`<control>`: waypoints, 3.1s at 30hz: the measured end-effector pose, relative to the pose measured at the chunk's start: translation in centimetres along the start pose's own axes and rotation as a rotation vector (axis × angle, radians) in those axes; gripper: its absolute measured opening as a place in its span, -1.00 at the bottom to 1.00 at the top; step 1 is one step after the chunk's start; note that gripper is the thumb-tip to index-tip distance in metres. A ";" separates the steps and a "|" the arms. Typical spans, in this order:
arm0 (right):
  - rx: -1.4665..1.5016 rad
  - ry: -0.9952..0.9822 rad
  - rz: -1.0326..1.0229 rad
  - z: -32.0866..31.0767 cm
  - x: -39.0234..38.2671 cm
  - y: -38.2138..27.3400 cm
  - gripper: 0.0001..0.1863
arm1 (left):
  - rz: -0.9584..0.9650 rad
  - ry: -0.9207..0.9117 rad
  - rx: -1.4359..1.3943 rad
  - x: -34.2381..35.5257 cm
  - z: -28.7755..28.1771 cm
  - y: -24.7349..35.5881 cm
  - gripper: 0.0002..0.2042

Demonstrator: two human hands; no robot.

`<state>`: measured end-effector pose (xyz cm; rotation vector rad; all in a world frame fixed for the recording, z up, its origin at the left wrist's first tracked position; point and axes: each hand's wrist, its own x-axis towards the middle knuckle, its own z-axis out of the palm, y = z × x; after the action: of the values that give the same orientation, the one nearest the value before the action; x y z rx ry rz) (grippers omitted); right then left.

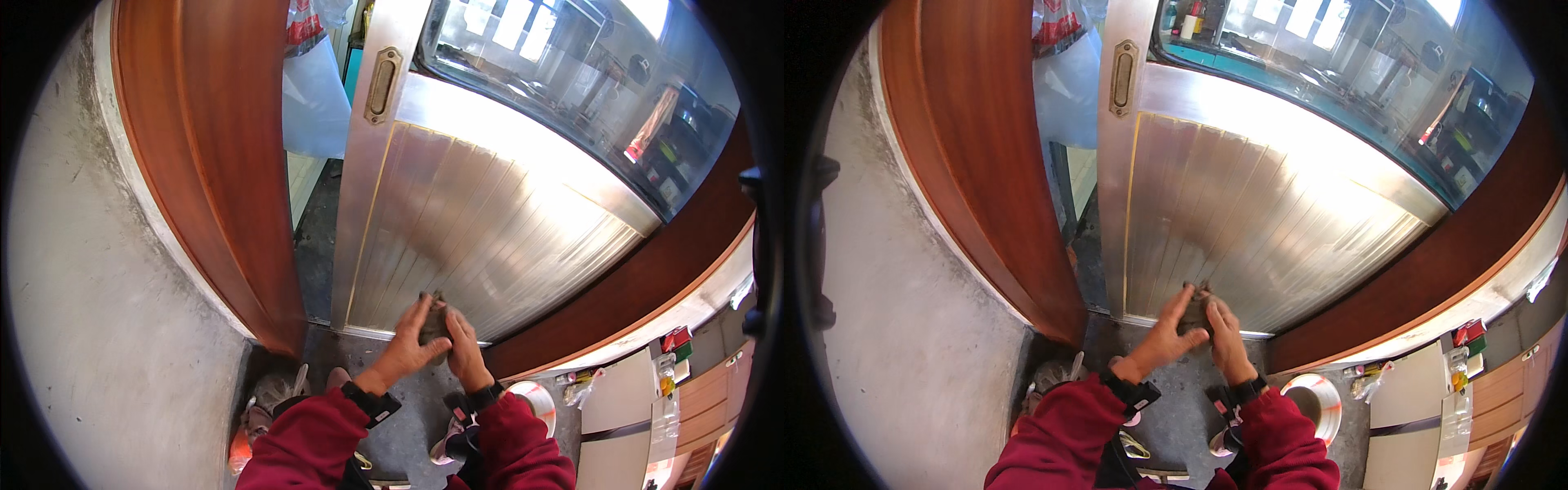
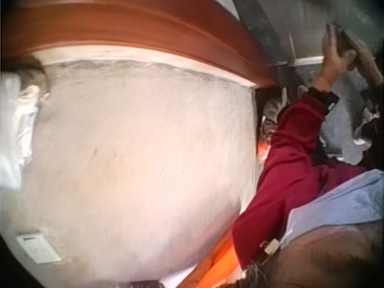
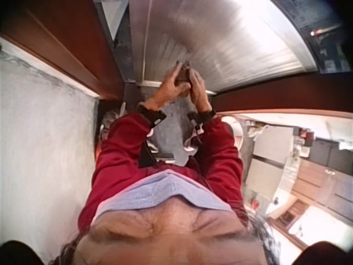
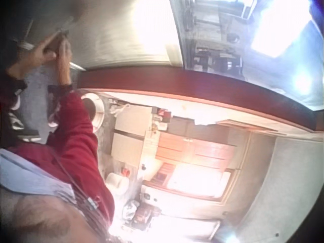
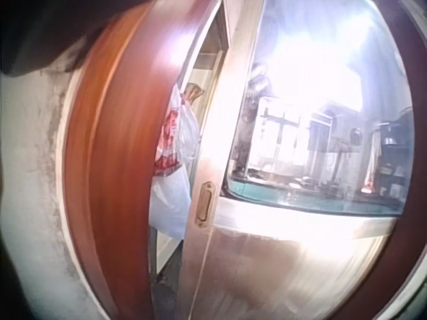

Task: The person wipes a metal door with a cloth, moving from the upper section down to the lower edge. They switch to a second cloth and continue wiping the door surface before opening the door and moving a bucket of water.

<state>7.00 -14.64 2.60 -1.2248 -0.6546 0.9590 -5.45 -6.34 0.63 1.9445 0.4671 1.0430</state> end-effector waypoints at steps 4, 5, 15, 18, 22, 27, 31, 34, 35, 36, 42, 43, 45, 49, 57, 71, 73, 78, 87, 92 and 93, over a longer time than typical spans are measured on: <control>0.153 -0.192 0.156 -1.7 -5.4 0.1 -0.01 | -0.217 -0.129 -0.163 -1.7 1.9 -0.7 -0.12; 0.169 -0.203 0.180 -2.7 -6.2 -0.1 -0.01 | -0.336 -0.143 -0.183 -1.8 2.1 -1.3 -0.23; -0.054 0.173 0.057 -8.5 -8.9 1.1 -0.48 | 0.035 0.461 0.092 7.1 -4.4 5.0 -0.38; -0.064 0.152 0.070 -9.0 -9.8 0.7 -0.50 | 0.364 0.699 0.431 13.2 -8.3 7.4 -0.31; -0.129 0.151 0.116 -8.9 -11.1 -0.2 -0.57 | 0.364 0.525 0.619 15.3 -9.1 5.5 -0.25; -0.098 0.097 0.131 -8.4 -12.0 -0.8 -0.58 | 0.146 0.408 0.627 7.7 -4.2 -3.6 -0.29; -0.130 0.068 0.137 -8.1 -12.1 -0.9 -0.58 | -0.124 0.216 0.536 4.5 -2.7 -7.1 -0.41; -0.136 0.064 0.130 -8.1 -12.3 -1.0 -0.59 | -0.132 0.252 0.465 6.4 -3.6 -4.5 -0.49; -0.131 0.065 0.128 -8.2 -12.4 -1.0 -0.59 | -0.006 0.331 0.418 7.4 -4.1 -2.9 -0.49; -0.138 0.074 0.148 -8.3 -12.5 -1.0 -0.59 | 0.028 0.385 0.379 8.6 -4.8 -1.3 -0.50; -0.162 0.068 0.141 -9.0 -13.0 -0.9 -0.60 | 0.377 0.606 0.617 13.4 -6.8 2.9 -0.37; -0.165 0.059 0.144 -9.1 -13.1 -0.8 -0.59 | 0.351 0.539 0.686 12.8 -6.2 1.9 -0.34; -0.189 0.060 0.162 -9.1 -13.1 -0.7 -0.59 | 0.275 0.445 0.709 10.5 -4.5 -1.0 -0.29; -0.173 0.021 0.146 -8.7 -13.2 -0.6 -0.57 | 0.046 0.334 0.600 5.8 -2.6 -6.3 -0.38; -0.202 0.010 0.143 -8.4 -13.3 -1.0 -0.58 | 0.316 0.535 0.470 12.2 -5.4 3.9 -0.46; -0.316 -0.033 0.075 -9.2 -14.1 1.0 -0.59 | 0.091 0.275 0.574 5.7 1.0 -5.7 -0.38; -0.323 -0.032 0.066 -9.3 -14.1 0.9 -0.59 | 0.081 0.285 0.540 5.6 0.8 -5.5 -0.41; -0.326 -0.009 0.125 -9.4 -14.4 0.4 -0.58 | 0.287 0.435 0.539 11.4 -1.9 1.8 -0.45; -0.370 0.014 0.086 -9.8 -15.2 -0.8 -0.58 | 0.356 0.480 0.747 11.7 -0.8 0.0 -0.40; -0.380 0.015 0.067 -9.8 -15.4 -1.0 -0.57 | -0.062 0.211 0.571 5.8 0.9 -5.0 -0.46; -0.375 0.021 0.062 -9.9 -15.4 -1.0 -0.57 | 0.043 0.270 0.529 6.3 0.8 -4.4 -0.47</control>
<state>8.35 -32.95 2.36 -1.5910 -0.8081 0.8968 -0.84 -0.13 -0.12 2.2824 0.9312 1.3146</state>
